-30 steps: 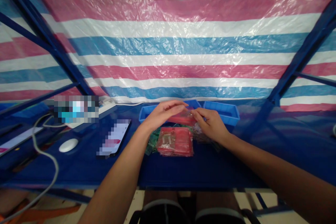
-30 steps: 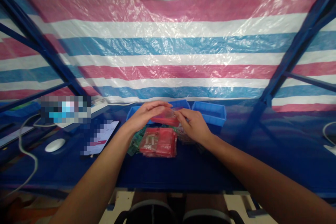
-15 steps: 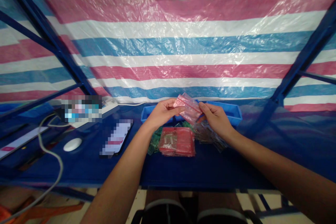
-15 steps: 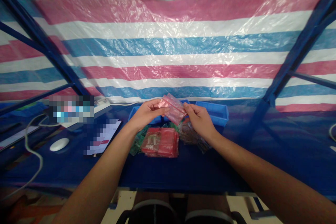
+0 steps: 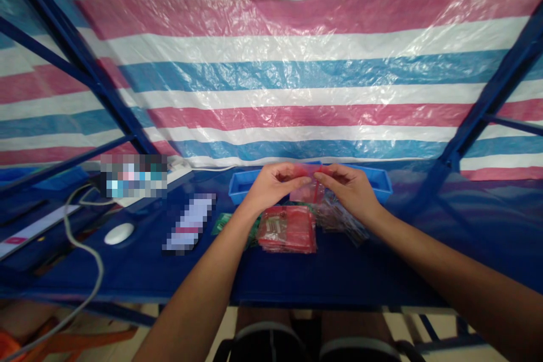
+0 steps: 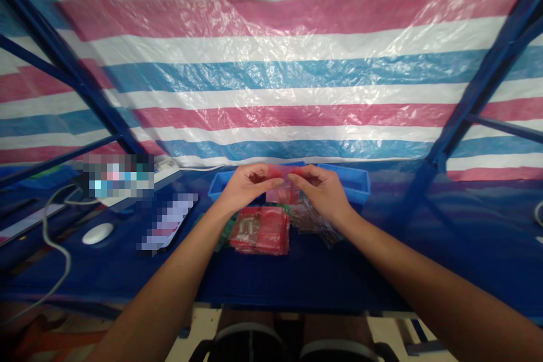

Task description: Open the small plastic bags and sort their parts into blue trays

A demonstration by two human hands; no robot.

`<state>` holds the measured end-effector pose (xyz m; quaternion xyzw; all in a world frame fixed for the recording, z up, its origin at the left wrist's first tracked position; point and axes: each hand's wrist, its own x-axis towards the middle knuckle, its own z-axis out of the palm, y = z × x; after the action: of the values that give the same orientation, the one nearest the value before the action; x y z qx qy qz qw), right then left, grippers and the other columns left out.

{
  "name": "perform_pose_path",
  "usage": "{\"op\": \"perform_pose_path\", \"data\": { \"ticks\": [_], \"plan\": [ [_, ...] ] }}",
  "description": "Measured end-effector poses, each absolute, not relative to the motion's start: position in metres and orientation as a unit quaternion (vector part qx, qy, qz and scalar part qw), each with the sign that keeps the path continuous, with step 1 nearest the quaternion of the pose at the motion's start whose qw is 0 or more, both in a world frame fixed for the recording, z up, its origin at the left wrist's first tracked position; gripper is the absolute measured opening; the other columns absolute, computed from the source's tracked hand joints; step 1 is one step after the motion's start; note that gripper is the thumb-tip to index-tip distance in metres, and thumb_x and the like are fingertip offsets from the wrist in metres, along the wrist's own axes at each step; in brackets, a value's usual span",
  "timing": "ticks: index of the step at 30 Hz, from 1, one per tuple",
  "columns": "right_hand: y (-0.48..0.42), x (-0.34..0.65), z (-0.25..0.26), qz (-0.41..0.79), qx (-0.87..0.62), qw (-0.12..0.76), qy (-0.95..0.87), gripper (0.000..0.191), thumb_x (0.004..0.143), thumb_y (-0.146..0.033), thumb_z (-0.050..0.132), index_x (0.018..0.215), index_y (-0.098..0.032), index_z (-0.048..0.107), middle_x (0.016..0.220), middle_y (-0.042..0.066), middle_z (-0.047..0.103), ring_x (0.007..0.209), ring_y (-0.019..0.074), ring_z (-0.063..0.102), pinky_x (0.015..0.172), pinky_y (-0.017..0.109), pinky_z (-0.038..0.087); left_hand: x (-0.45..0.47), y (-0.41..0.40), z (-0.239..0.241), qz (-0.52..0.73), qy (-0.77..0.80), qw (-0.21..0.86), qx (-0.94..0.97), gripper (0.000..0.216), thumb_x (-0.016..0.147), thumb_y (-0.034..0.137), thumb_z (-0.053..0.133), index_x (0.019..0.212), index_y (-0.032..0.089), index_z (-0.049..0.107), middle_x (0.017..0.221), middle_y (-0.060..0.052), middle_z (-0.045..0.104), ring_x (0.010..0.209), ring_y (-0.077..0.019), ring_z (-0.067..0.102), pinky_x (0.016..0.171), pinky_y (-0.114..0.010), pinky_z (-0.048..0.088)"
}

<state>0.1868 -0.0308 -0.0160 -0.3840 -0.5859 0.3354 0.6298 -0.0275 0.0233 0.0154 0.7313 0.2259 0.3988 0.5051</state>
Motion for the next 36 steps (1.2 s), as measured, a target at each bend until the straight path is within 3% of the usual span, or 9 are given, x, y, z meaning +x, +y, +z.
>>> {"op": "perform_pose_path", "data": {
  "ticks": [9,14,16,20,23,25,29,33,36],
  "plan": [
    [-0.032,0.190,-0.013,0.339,-0.399,0.624,-0.581,0.033,0.081,-0.054,0.086,0.091,-0.023,0.077,0.094,0.005,0.080,0.085,0.0230,0.072,0.085,0.039,0.059,-0.027,0.034,0.009,0.454,0.249,0.461,0.721,0.041,0.080,0.043,0.089,0.107,0.014,0.076,0.104,-0.009,0.080,0.090,-0.0183,0.074,0.088,-0.033,0.058],
    [-0.033,0.189,-0.008,0.295,-0.425,0.650,-0.557,0.033,0.086,-0.055,0.080,0.093,-0.025,0.070,0.084,0.003,0.076,0.068,0.0194,0.066,0.065,0.034,0.056,-0.028,0.025,0.019,0.511,0.275,0.224,0.783,0.041,0.084,0.039,0.086,0.118,0.019,0.077,0.120,-0.012,0.075,0.109,-0.0233,0.069,0.094,-0.035,0.055],
    [-0.034,0.186,-0.007,0.295,-0.420,0.658,-0.552,0.033,0.086,-0.055,0.080,0.092,-0.025,0.068,0.086,0.002,0.075,0.067,0.0190,0.065,0.063,0.033,0.055,-0.027,0.017,0.024,0.477,0.248,0.189,0.822,0.032,0.090,0.039,0.081,0.116,0.021,0.079,0.120,-0.012,0.076,0.111,-0.0238,0.069,0.100,-0.037,0.053],
    [-0.042,0.174,-0.005,0.357,-0.369,0.640,-0.572,0.035,0.086,-0.058,0.081,0.097,-0.026,0.071,0.096,0.004,0.077,0.088,0.0237,0.074,0.079,0.037,0.061,-0.022,0.004,0.027,0.427,0.204,0.205,0.857,0.043,0.088,0.041,0.083,0.126,0.021,0.077,0.125,-0.013,0.076,0.110,-0.0258,0.071,0.096,-0.037,0.055],
    [-0.047,0.169,-0.003,0.398,-0.348,0.615,-0.585,0.041,0.093,-0.066,0.069,0.101,-0.026,0.075,0.106,0.008,0.079,0.101,0.0278,0.075,0.081,0.040,0.062,-0.021,0.005,0.025,0.427,0.218,0.208,0.853,0.032,0.096,0.038,0.073,0.123,0.020,0.079,0.121,-0.011,0.079,0.110,-0.0255,0.072,0.101,-0.037,0.053],
    [-0.048,0.169,-0.003,0.389,-0.356,0.619,-0.582,0.042,0.095,-0.066,0.066,0.102,-0.025,0.075,0.106,0.009,0.078,0.099,0.0280,0.074,0.075,0.039,0.062,-0.023,0.009,0.023,0.438,0.254,0.233,0.830,0.029,0.101,0.040,0.065,0.116,0.021,0.081,0.114,-0.008,0.081,0.104,-0.0240,0.073,0.096,-0.035,0.053],
    [-0.040,0.177,-0.009,0.299,-0.398,0.673,-0.547,0.039,0.088,-0.057,0.079,0.109,-0.025,0.072,0.099,0.006,0.075,0.086,0.0226,0.071,0.066,0.033,0.059,-0.025,0.018,0.019,0.473,0.300,0.315,0.766,0.036,0.097,0.050,0.069,0.104,0.018,0.083,0.097,-0.005,0.081,0.085,-0.0200,0.070,0.081,-0.031,0.052],
    [-0.031,0.185,-0.013,0.265,-0.408,0.677,-0.552,0.051,0.083,-0.052,0.085,0.123,-0.027,0.067,0.107,0.006,0.074,0.094,0.0222,0.070,0.074,0.033,0.060,-0.023,0.019,0.019,0.470,0.280,0.395,0.738,0.039,0.092,0.054,0.075,0.100,0.016,0.082,0.091,-0.004,0.079,0.078,-0.0164,0.065,0.077,-0.028,0.050],
    [-0.032,0.186,-0.008,0.293,-0.399,0.662,-0.563,0.045,0.082,-0.053,0.086,0.116,-0.026,0.072,0.107,0.006,0.077,0.096,0.0228,0.072,0.081,0.035,0.060,-0.021,0.018,0.020,0.452,0.266,0.434,0.733,0.041,0.090,0.055,0.076,0.101,0.016,0.082,0.095,-0.005,0.080,0.083,-0.0171,0.067,0.081,-0.028,0.051]
  ]
}}
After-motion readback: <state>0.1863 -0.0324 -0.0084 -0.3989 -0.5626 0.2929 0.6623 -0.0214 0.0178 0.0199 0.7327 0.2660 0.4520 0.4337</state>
